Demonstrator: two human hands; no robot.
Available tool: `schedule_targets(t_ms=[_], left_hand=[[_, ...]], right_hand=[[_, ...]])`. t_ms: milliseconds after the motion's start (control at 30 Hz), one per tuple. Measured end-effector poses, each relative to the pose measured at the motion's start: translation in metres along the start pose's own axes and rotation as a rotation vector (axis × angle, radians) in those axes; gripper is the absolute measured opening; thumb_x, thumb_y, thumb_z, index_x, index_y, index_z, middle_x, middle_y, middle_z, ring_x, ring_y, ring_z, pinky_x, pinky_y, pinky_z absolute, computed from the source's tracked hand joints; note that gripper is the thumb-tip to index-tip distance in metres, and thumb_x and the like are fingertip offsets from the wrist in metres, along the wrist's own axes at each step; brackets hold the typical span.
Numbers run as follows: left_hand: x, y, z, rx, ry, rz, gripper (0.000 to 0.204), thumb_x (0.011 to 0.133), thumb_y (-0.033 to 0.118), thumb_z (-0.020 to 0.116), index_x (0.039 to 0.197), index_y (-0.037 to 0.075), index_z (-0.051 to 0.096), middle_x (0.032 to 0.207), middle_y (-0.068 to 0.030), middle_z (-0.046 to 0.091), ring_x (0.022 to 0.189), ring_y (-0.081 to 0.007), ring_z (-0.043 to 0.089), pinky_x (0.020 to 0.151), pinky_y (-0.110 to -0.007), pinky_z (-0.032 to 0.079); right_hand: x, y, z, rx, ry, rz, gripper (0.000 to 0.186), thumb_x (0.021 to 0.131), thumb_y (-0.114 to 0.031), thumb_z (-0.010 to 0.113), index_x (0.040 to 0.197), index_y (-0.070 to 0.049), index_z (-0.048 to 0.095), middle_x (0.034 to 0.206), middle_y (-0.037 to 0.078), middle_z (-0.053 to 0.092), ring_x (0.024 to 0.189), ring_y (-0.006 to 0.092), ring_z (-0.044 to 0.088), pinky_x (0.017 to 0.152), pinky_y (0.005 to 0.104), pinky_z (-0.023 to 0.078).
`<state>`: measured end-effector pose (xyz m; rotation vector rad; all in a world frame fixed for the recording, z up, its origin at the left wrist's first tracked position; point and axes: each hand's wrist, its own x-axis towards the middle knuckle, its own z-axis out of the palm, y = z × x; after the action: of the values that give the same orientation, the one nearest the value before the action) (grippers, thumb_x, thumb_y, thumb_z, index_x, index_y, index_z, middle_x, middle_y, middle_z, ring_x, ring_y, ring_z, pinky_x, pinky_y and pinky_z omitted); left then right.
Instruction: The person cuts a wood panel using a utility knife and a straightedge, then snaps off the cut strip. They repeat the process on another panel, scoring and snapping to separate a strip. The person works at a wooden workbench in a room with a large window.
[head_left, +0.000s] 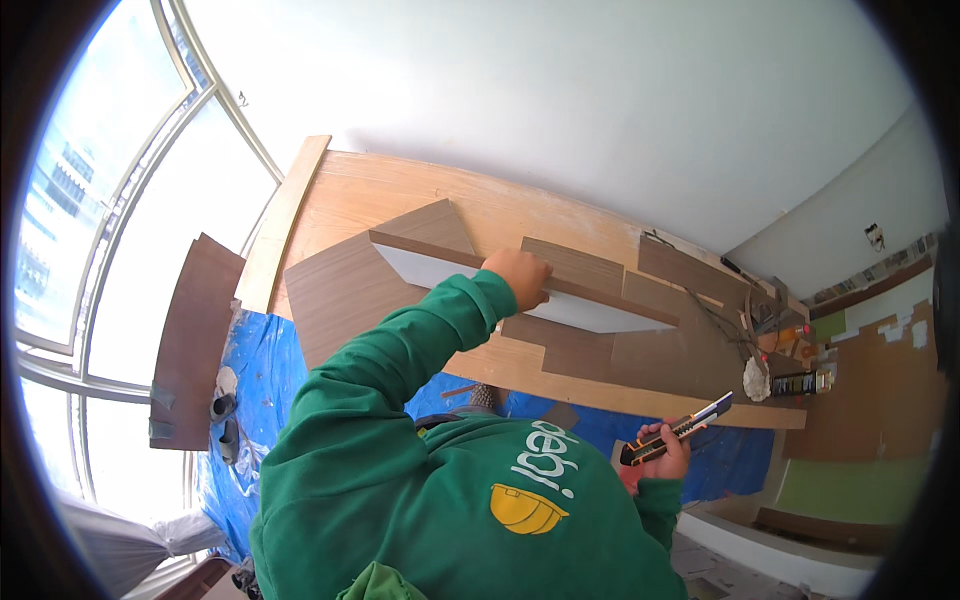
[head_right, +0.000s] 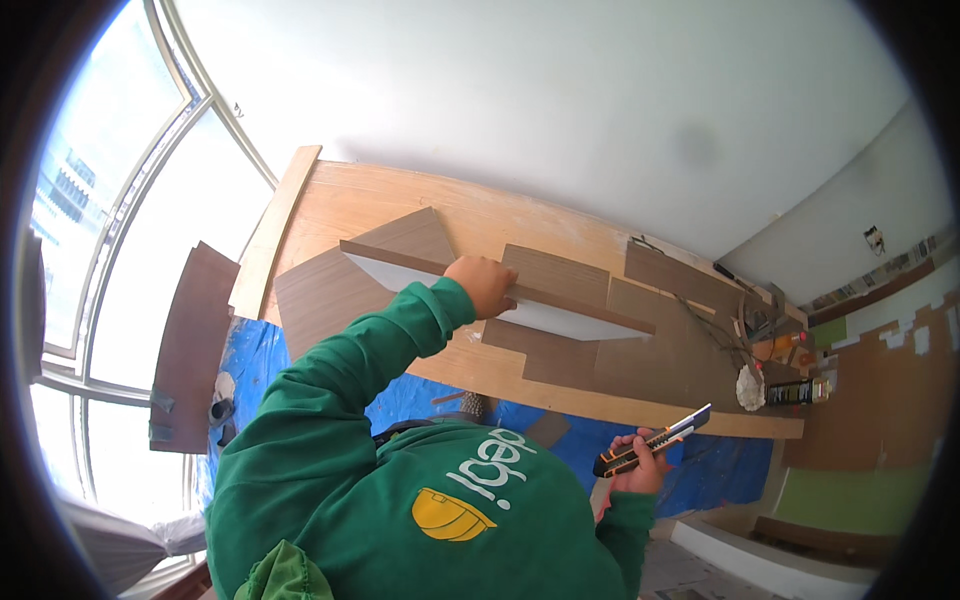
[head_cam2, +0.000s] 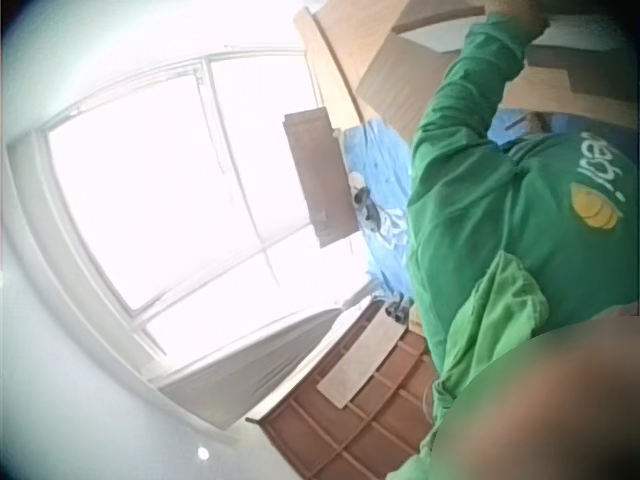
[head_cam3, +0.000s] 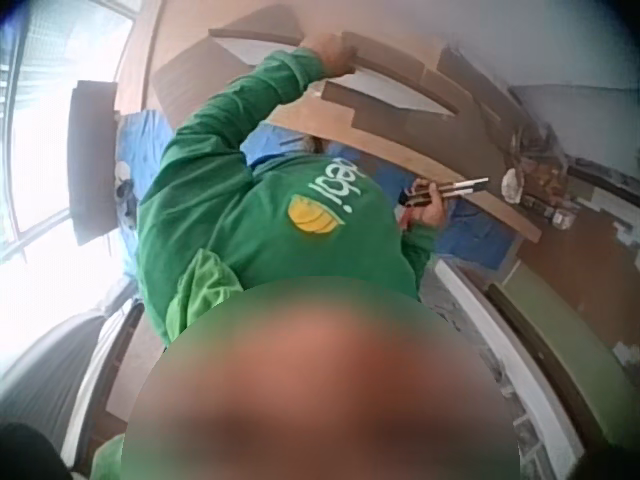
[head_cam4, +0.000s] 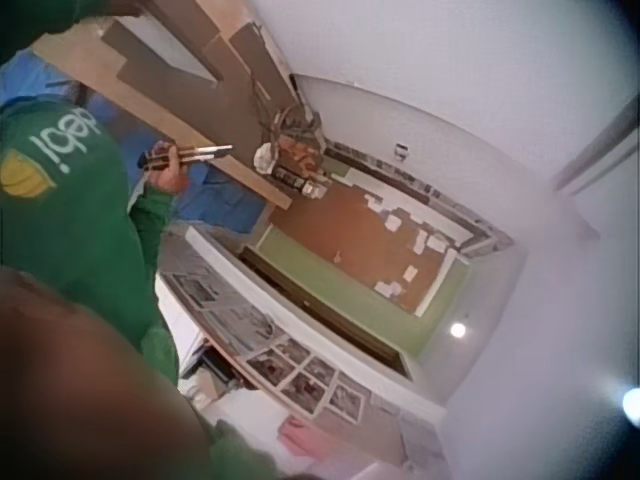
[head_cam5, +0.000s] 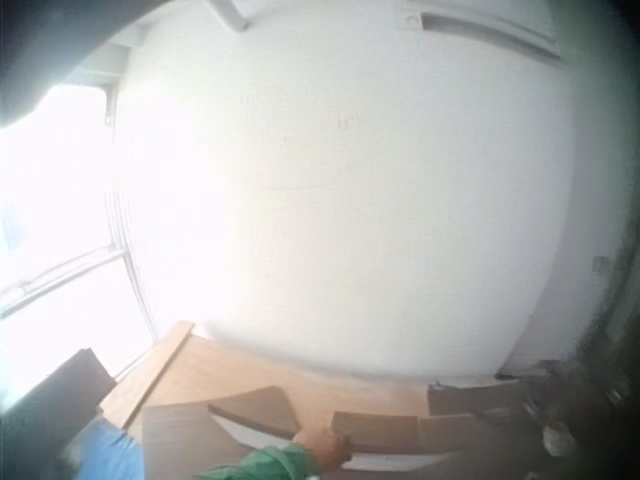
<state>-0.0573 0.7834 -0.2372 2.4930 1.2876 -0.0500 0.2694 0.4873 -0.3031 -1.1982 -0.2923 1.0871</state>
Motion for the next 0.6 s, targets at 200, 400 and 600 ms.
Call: schedule_targets(t_ms=[200,400,600], left_hand=[[0.021,-0.004,-0.01,0.114,-0.078,0.031,0.045,0.091,0.044,0.07,0.115,0.007,0.07,0.106,-0.0192,0.074,0.103,-0.0396,0.069,0.091,-0.05,0.055],[0.04,-0.007,-0.025,0.226,-0.255,0.132,0.043,0.091,0.036,0.071,0.121,0.005,0.068,0.114,-0.02,0.072,0.11,-0.0389,0.068,0.095,-0.049,0.054],[0.037,-0.021,-0.034,0.182,-0.224,0.247,0.039,0.092,0.029,0.07,0.12,0.003,0.066,0.11,-0.0223,0.072,0.108,-0.0416,0.068,0.094,-0.05,0.054]], right_hand=[[-0.078,0.059,-0.016,0.052,0.107,0.014,0.016,0.095,-0.003,0.065,0.111,-0.004,0.061,0.086,0.013,0.068,0.078,0.0292,0.069,0.076,0.0448,0.06],[-0.17,0.099,-0.027,0.091,0.335,0.074,0.017,0.099,-0.01,0.062,0.115,-0.006,0.056,0.079,0.013,0.068,0.069,0.0281,0.07,0.066,0.0443,0.06],[-0.184,0.102,0.016,0.052,0.431,-0.023,0.022,0.1,-0.013,0.064,0.117,-0.006,0.053,0.086,0.014,0.068,0.072,0.0303,0.073,0.064,0.0433,0.064]])
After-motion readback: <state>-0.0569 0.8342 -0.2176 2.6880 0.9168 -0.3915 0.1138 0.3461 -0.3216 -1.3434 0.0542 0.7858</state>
